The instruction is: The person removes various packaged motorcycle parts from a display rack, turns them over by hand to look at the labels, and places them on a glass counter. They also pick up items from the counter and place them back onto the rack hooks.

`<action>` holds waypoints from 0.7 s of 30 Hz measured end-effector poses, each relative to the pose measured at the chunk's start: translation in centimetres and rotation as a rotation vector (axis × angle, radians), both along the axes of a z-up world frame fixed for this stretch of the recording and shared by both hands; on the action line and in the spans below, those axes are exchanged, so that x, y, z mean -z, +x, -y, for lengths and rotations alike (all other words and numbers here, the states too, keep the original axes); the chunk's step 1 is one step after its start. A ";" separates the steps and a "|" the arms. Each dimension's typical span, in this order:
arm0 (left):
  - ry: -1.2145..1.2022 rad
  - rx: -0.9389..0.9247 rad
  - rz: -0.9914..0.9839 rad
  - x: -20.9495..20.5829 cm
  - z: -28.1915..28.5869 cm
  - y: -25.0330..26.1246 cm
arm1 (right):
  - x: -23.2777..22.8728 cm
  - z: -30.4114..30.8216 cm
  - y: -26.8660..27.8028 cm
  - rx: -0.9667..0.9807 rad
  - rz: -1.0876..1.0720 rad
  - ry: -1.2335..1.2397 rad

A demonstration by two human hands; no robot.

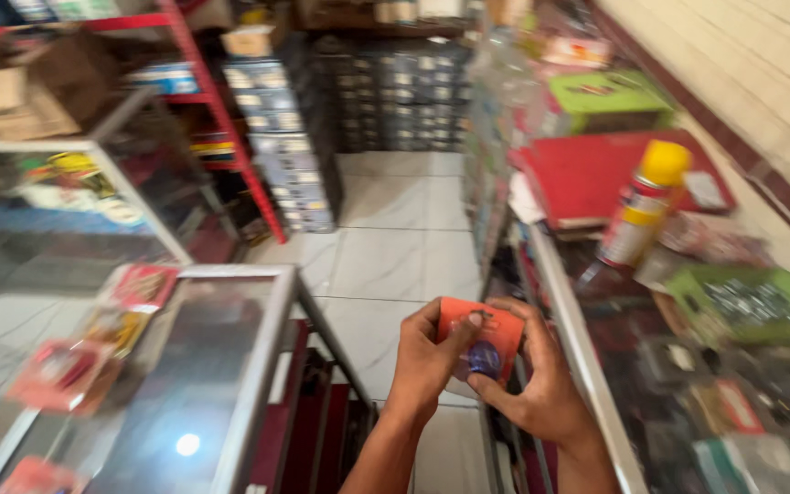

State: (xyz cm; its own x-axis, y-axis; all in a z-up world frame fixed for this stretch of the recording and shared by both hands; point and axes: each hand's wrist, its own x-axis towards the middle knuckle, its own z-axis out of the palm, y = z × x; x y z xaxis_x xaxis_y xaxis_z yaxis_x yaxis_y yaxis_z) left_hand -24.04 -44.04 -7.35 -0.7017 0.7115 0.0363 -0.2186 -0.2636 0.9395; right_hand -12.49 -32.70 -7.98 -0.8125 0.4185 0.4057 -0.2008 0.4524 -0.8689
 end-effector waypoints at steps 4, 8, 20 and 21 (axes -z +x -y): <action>0.053 0.099 0.040 0.4 -4.2 1.1 | 0.3 -1.6 2.6 0.176 -0.034 0.040; 0.037 0.175 -0.027 1.1 -8.6 2.6 | 0.8 -3.5 4.9 0.308 -0.085 -0.023; 0.209 0.661 -0.080 -0.6 -19.2 7.2 | 0.3 -8.1 8.4 1.052 -0.387 -0.240; 0.221 0.696 -0.107 -1.2 -19.8 7.4 | 0.0 -8.5 8.6 1.084 -0.403 -0.251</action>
State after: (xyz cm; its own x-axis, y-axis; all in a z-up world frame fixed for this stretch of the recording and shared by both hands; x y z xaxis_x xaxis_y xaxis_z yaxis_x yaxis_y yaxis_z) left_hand -16.68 -24.21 -6.16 -0.0754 0.9589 0.2737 -0.3147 -0.2833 0.9059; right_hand -3.92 -24.19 -8.01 0.1837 0.9147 0.3599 -0.0966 0.3811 -0.9195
